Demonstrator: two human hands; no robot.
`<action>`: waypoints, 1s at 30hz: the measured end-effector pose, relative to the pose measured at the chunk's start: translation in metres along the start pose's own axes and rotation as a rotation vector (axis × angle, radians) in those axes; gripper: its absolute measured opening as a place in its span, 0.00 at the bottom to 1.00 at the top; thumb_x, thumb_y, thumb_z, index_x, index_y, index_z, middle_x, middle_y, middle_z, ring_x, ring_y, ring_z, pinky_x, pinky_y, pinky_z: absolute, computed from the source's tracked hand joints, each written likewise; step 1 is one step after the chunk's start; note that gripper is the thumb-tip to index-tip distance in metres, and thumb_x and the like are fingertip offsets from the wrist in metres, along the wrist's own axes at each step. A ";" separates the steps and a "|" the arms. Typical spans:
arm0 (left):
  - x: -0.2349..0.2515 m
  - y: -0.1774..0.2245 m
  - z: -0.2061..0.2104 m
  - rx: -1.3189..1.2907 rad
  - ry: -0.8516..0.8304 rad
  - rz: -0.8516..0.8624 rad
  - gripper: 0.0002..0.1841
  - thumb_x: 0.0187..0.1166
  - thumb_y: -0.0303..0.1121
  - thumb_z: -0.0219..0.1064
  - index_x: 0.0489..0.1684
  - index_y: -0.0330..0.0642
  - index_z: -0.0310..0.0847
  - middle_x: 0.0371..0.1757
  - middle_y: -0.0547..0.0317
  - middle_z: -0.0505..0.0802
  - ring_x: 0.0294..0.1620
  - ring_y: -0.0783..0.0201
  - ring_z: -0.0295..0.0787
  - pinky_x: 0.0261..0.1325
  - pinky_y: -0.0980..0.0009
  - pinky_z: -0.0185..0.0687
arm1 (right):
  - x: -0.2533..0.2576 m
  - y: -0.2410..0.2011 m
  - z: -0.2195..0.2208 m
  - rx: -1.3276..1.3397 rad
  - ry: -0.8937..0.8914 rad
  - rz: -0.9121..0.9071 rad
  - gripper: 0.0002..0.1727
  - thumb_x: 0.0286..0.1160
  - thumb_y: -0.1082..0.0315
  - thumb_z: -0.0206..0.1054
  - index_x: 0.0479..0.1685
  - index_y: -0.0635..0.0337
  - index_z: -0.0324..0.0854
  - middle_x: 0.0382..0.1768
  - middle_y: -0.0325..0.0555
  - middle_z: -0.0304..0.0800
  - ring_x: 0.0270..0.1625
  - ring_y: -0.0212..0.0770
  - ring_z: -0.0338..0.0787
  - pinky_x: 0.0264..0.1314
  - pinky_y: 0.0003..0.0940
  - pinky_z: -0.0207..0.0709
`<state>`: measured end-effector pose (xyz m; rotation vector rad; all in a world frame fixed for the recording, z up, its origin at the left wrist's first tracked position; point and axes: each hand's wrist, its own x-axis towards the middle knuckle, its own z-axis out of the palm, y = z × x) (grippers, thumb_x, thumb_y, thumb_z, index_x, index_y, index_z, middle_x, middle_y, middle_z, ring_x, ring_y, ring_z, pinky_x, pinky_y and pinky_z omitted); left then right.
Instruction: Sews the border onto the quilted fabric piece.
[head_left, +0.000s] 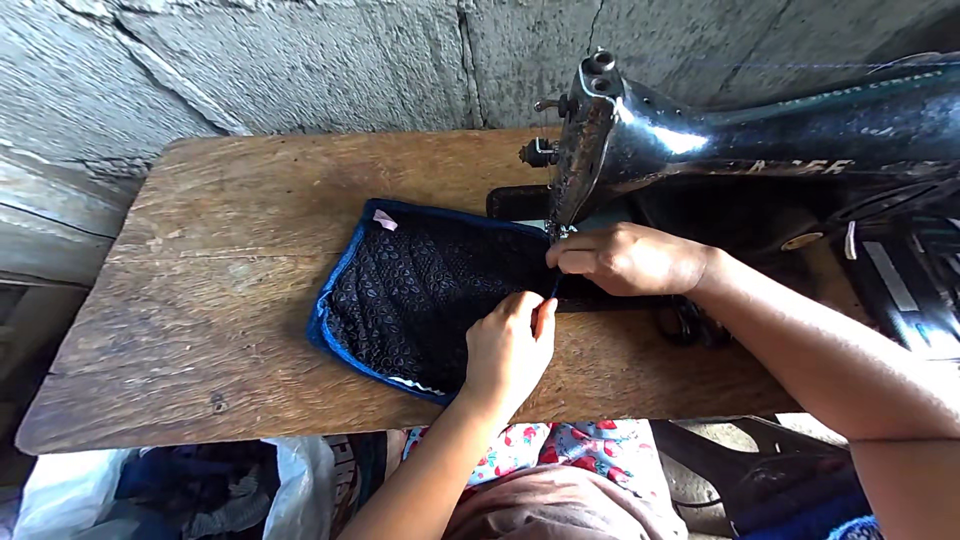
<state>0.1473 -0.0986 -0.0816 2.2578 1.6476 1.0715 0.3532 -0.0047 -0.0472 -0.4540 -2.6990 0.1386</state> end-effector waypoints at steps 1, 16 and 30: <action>0.000 0.000 0.000 0.000 -0.002 -0.003 0.10 0.76 0.35 0.69 0.32 0.39 0.92 0.26 0.55 0.93 0.24 0.63 0.90 0.26 0.66 0.82 | 0.000 0.001 0.000 0.007 0.002 -0.003 0.14 0.74 0.82 0.56 0.42 0.64 0.89 0.50 0.52 0.95 0.52 0.46 0.96 0.53 0.37 0.89; 0.001 0.000 0.000 0.015 -0.004 -0.029 0.10 0.75 0.34 0.66 0.29 0.39 0.91 0.23 0.56 0.91 0.22 0.62 0.89 0.24 0.64 0.81 | 0.009 -0.003 0.000 0.102 -0.050 -0.007 0.11 0.70 0.85 0.58 0.35 0.66 0.86 0.40 0.52 0.89 0.48 0.47 0.91 0.53 0.37 0.85; 0.000 0.000 -0.001 -0.004 -0.008 -0.023 0.11 0.76 0.37 0.68 0.32 0.39 0.91 0.24 0.56 0.92 0.24 0.62 0.89 0.26 0.65 0.82 | -0.006 -0.005 -0.007 0.048 0.009 0.186 0.09 0.66 0.69 0.64 0.39 0.56 0.88 0.28 0.41 0.87 0.31 0.39 0.88 0.32 0.37 0.82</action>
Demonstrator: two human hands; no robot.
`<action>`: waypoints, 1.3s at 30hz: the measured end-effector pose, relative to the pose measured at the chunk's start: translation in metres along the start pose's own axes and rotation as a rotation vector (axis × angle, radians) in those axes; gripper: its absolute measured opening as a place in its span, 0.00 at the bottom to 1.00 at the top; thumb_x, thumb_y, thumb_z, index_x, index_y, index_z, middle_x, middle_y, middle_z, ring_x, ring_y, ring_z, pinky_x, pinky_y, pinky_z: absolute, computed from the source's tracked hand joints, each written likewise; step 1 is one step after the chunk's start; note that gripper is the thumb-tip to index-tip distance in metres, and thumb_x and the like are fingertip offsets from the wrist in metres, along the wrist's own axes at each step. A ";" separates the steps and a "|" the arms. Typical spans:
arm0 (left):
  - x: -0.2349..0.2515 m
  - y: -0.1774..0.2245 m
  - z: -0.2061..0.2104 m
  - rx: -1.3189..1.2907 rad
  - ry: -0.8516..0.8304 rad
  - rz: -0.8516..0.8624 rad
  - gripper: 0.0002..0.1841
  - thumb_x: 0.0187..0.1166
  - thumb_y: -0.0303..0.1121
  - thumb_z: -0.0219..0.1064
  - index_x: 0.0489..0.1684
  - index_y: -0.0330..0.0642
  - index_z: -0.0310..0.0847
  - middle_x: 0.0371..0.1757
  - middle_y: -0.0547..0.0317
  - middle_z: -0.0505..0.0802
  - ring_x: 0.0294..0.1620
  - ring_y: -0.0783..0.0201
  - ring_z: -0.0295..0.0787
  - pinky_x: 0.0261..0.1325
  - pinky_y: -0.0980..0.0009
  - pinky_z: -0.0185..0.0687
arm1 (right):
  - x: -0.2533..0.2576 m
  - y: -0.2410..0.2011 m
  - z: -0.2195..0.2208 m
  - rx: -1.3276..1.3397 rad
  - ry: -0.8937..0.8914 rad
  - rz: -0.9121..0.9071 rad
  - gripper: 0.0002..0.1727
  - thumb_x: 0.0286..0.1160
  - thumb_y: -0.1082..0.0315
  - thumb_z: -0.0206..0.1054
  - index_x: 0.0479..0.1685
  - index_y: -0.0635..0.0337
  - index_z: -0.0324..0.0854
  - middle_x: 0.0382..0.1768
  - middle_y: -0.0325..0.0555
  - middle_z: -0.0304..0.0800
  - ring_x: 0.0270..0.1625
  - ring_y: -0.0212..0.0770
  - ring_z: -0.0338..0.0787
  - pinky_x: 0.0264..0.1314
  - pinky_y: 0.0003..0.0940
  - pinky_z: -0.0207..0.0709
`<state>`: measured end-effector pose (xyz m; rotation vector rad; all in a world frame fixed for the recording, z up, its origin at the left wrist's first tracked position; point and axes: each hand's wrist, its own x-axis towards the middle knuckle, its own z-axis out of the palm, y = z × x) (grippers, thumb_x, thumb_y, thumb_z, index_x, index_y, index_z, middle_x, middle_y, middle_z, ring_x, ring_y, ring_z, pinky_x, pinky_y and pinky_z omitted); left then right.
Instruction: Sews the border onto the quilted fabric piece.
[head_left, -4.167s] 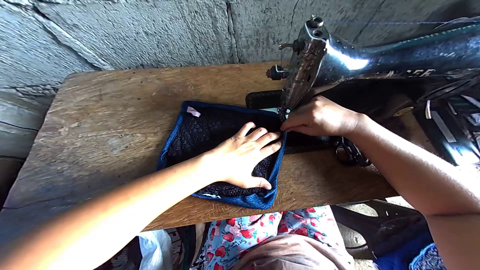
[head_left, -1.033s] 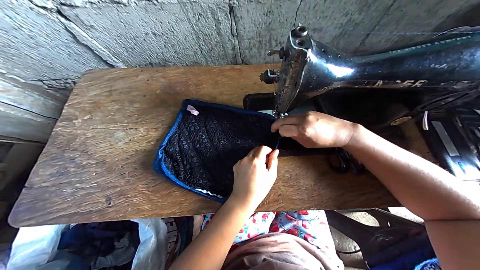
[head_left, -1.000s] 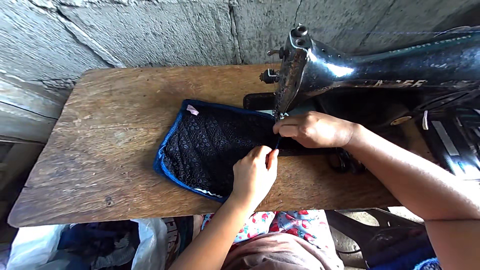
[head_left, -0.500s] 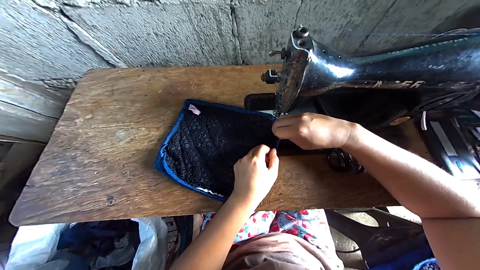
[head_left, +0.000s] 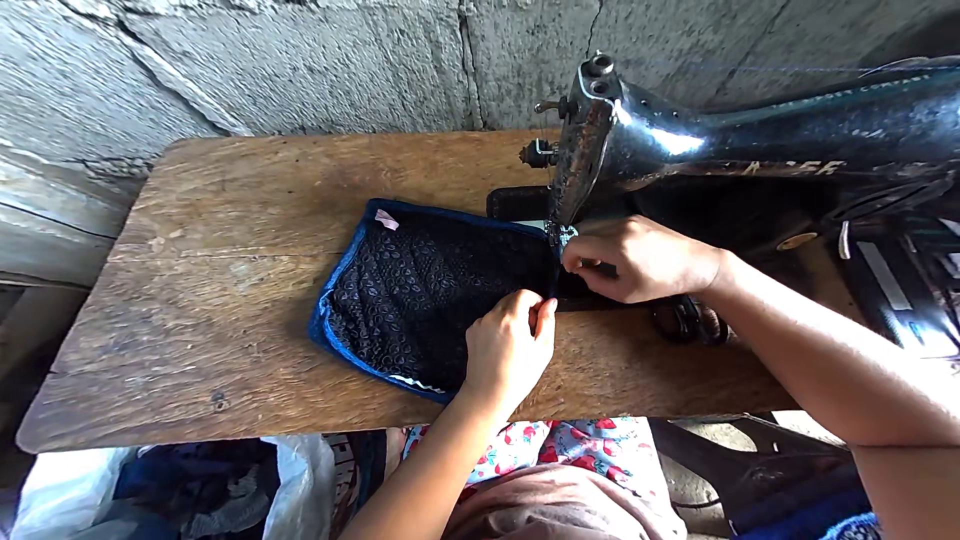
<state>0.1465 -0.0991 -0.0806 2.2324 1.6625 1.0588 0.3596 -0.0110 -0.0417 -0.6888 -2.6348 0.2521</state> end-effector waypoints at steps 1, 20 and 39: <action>0.000 -0.001 0.000 -0.009 0.006 0.011 0.11 0.76 0.37 0.68 0.32 0.39 0.91 0.24 0.57 0.92 0.24 0.63 0.89 0.26 0.66 0.82 | -0.001 0.001 0.001 -0.003 0.037 -0.026 0.12 0.66 0.70 0.63 0.43 0.56 0.91 0.28 0.41 0.89 0.31 0.38 0.88 0.33 0.37 0.83; 0.005 -0.013 0.006 -0.126 -0.067 0.140 0.09 0.82 0.39 0.65 0.35 0.50 0.90 0.56 0.65 0.96 0.67 0.61 0.86 0.74 0.51 0.68 | 0.006 0.019 0.009 -0.029 0.073 -0.129 0.10 0.80 0.69 0.63 0.37 0.58 0.91 0.27 0.44 0.91 0.32 0.43 0.92 0.35 0.40 0.83; 0.005 -0.009 0.005 0.009 -0.059 0.168 0.10 0.85 0.37 0.61 0.38 0.47 0.88 0.40 0.63 0.96 0.59 0.55 0.90 0.68 0.50 0.71 | 0.007 0.009 0.002 -0.011 0.074 -0.260 0.13 0.76 0.82 0.58 0.31 0.64 0.89 0.44 0.51 0.95 0.43 0.43 0.95 0.42 0.34 0.87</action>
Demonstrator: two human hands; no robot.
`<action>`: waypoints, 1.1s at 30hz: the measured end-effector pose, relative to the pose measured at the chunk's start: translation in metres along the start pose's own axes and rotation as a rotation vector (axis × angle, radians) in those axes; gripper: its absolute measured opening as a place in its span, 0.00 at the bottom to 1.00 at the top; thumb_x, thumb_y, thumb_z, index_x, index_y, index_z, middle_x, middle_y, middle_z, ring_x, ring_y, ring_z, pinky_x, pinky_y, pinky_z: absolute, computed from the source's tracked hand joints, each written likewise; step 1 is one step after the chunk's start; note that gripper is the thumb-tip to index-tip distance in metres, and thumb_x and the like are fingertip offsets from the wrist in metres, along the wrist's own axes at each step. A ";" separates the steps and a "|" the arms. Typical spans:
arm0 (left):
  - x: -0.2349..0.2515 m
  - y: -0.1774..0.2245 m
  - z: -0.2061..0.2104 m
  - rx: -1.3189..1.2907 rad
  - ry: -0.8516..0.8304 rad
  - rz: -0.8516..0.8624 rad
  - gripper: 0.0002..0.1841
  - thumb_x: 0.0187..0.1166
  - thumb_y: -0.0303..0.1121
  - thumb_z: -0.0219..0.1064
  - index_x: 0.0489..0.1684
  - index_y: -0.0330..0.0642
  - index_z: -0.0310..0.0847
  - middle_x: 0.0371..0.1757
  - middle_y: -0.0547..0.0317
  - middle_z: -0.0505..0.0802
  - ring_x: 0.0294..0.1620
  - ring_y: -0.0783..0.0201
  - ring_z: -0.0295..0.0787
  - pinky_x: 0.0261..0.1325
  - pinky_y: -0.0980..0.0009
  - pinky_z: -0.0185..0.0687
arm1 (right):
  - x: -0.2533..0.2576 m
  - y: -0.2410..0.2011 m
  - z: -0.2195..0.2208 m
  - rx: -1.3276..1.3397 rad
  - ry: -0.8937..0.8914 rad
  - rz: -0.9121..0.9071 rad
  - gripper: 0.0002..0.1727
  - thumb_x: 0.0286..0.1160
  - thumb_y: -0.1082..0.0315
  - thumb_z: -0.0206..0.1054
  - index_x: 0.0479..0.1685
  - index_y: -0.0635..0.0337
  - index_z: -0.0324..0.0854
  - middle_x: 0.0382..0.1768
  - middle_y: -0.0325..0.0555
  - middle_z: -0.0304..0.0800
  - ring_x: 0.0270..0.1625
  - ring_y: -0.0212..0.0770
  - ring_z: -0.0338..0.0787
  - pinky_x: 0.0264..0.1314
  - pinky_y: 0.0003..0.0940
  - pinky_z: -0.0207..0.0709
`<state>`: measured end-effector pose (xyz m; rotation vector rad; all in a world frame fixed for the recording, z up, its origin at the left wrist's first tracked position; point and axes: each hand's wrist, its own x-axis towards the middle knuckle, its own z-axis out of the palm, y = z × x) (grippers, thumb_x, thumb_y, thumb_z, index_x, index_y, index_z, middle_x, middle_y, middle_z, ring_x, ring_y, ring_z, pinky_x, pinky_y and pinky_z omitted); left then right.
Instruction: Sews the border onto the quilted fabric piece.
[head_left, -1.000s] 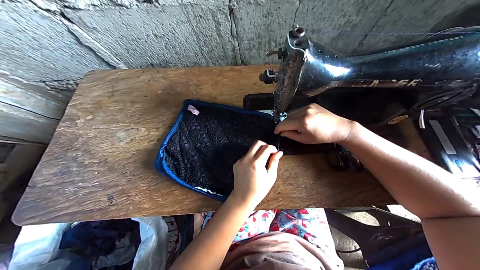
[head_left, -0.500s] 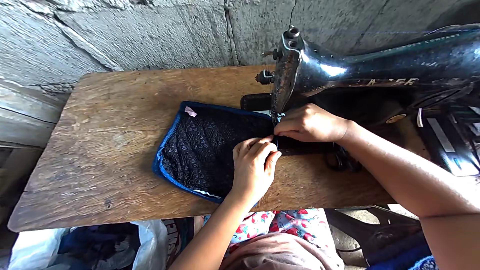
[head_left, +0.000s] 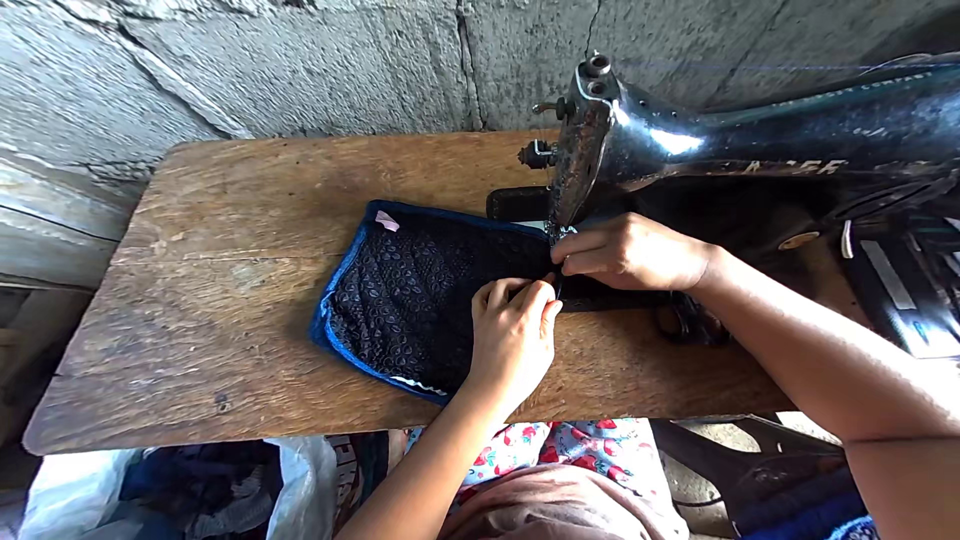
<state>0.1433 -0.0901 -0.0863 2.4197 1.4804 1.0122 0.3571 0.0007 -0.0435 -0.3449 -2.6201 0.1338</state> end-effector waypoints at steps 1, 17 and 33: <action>0.000 0.000 0.000 0.006 -0.003 0.006 0.11 0.85 0.37 0.60 0.37 0.47 0.88 0.39 0.63 0.96 0.58 0.56 0.90 0.68 0.50 0.71 | 0.000 0.000 0.001 0.013 -0.004 -0.012 0.13 0.75 0.83 0.58 0.32 0.64 0.89 0.46 0.51 0.96 0.44 0.43 0.95 0.44 0.34 0.87; -0.002 0.000 -0.005 -0.064 0.034 -0.200 0.12 0.81 0.37 0.63 0.31 0.43 0.90 0.59 0.50 0.86 0.61 0.48 0.81 0.64 0.48 0.72 | 0.023 -0.014 0.007 -0.018 -0.212 0.253 0.09 0.78 0.81 0.60 0.40 0.64 0.86 0.31 0.52 0.87 0.36 0.51 0.91 0.36 0.47 0.85; 0.038 -0.047 -0.032 -0.001 -0.342 0.364 0.21 0.72 0.37 0.72 0.64 0.43 0.85 0.70 0.51 0.88 0.81 0.50 0.77 0.87 0.34 0.51 | -0.008 -0.049 0.047 -0.219 0.142 0.357 0.13 0.78 0.70 0.61 0.40 0.67 0.93 0.51 0.54 0.95 0.51 0.49 0.95 0.49 0.39 0.89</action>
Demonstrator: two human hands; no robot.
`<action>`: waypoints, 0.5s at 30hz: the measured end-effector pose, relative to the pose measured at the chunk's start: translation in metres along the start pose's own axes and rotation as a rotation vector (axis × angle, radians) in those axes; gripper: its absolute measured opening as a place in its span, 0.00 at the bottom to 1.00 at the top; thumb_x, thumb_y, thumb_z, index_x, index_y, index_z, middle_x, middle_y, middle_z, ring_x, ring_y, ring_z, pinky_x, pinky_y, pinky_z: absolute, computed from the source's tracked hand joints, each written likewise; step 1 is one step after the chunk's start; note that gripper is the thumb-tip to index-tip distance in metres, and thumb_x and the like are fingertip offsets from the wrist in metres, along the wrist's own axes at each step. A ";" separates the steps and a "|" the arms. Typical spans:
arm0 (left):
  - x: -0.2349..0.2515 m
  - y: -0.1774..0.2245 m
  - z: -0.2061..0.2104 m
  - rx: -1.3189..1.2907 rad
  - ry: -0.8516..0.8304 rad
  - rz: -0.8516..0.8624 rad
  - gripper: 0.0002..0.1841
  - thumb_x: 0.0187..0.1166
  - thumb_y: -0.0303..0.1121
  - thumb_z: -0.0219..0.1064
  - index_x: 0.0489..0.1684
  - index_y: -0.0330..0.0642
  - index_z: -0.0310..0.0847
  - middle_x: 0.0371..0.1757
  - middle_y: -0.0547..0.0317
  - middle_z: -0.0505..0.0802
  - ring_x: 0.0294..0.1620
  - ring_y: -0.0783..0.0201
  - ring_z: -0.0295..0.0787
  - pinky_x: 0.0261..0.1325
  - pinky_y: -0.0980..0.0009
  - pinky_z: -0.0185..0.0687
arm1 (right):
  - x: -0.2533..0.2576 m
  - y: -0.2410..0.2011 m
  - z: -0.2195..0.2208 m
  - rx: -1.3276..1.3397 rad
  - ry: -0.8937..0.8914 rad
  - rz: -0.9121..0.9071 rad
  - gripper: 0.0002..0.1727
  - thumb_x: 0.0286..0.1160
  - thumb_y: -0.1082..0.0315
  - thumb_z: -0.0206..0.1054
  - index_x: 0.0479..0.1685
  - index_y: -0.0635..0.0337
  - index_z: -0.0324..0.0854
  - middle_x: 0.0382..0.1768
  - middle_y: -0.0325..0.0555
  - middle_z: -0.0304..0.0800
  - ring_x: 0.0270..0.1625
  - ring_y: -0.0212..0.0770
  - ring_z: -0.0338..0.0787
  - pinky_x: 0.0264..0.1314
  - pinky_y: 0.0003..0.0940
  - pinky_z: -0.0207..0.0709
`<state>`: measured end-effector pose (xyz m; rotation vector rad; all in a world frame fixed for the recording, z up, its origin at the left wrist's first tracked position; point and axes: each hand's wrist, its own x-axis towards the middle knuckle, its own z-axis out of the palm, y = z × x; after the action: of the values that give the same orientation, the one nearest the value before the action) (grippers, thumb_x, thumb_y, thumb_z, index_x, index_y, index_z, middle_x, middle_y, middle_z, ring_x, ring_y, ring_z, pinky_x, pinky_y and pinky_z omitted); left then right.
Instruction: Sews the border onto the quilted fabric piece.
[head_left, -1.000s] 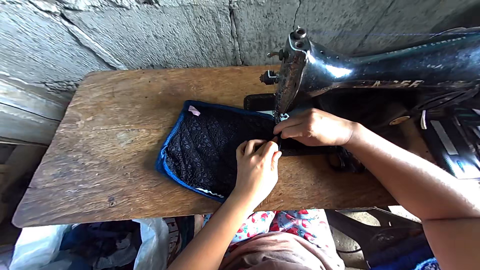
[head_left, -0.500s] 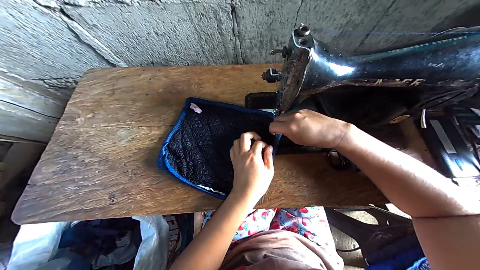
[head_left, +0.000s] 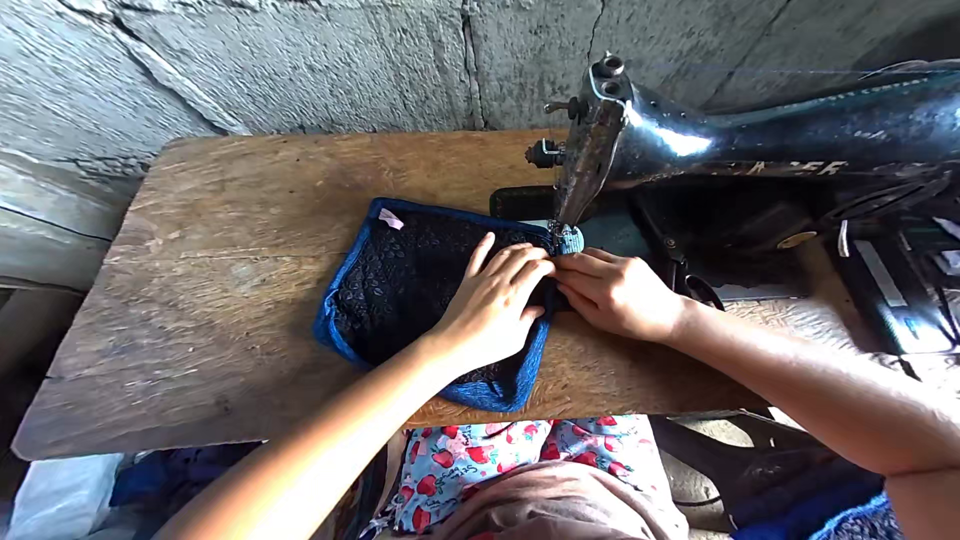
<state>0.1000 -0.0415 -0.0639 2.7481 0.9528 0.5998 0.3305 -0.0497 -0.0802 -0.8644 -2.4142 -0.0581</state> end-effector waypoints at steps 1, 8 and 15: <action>0.001 -0.004 0.000 -0.016 -0.010 0.045 0.21 0.73 0.36 0.71 0.64 0.42 0.85 0.71 0.52 0.88 0.83 0.51 0.75 0.88 0.36 0.51 | -0.003 -0.003 -0.002 -0.036 -0.013 0.000 0.14 0.78 0.69 0.60 0.43 0.66 0.93 0.53 0.54 0.95 0.52 0.51 0.93 0.47 0.40 0.87; 0.003 -0.029 0.005 -0.032 -0.056 0.154 0.24 0.77 0.48 0.63 0.66 0.44 0.87 0.71 0.55 0.89 0.76 0.56 0.83 0.84 0.47 0.65 | -0.015 -0.011 -0.005 -0.137 -0.062 0.135 0.20 0.81 0.62 0.58 0.62 0.50 0.92 0.38 0.51 0.85 0.44 0.53 0.85 0.40 0.44 0.77; 0.018 -0.041 0.000 -0.033 -0.139 0.248 0.26 0.74 0.52 0.64 0.67 0.50 0.89 0.68 0.57 0.88 0.68 0.53 0.82 0.70 0.52 0.74 | -0.017 -0.006 -0.004 -0.114 -0.062 0.045 0.20 0.79 0.64 0.58 0.61 0.49 0.93 0.36 0.49 0.88 0.42 0.51 0.87 0.38 0.42 0.77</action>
<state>0.0907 0.0015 -0.0700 2.8558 0.5714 0.4483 0.3398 -0.0652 -0.0853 -0.9854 -2.4677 -0.1547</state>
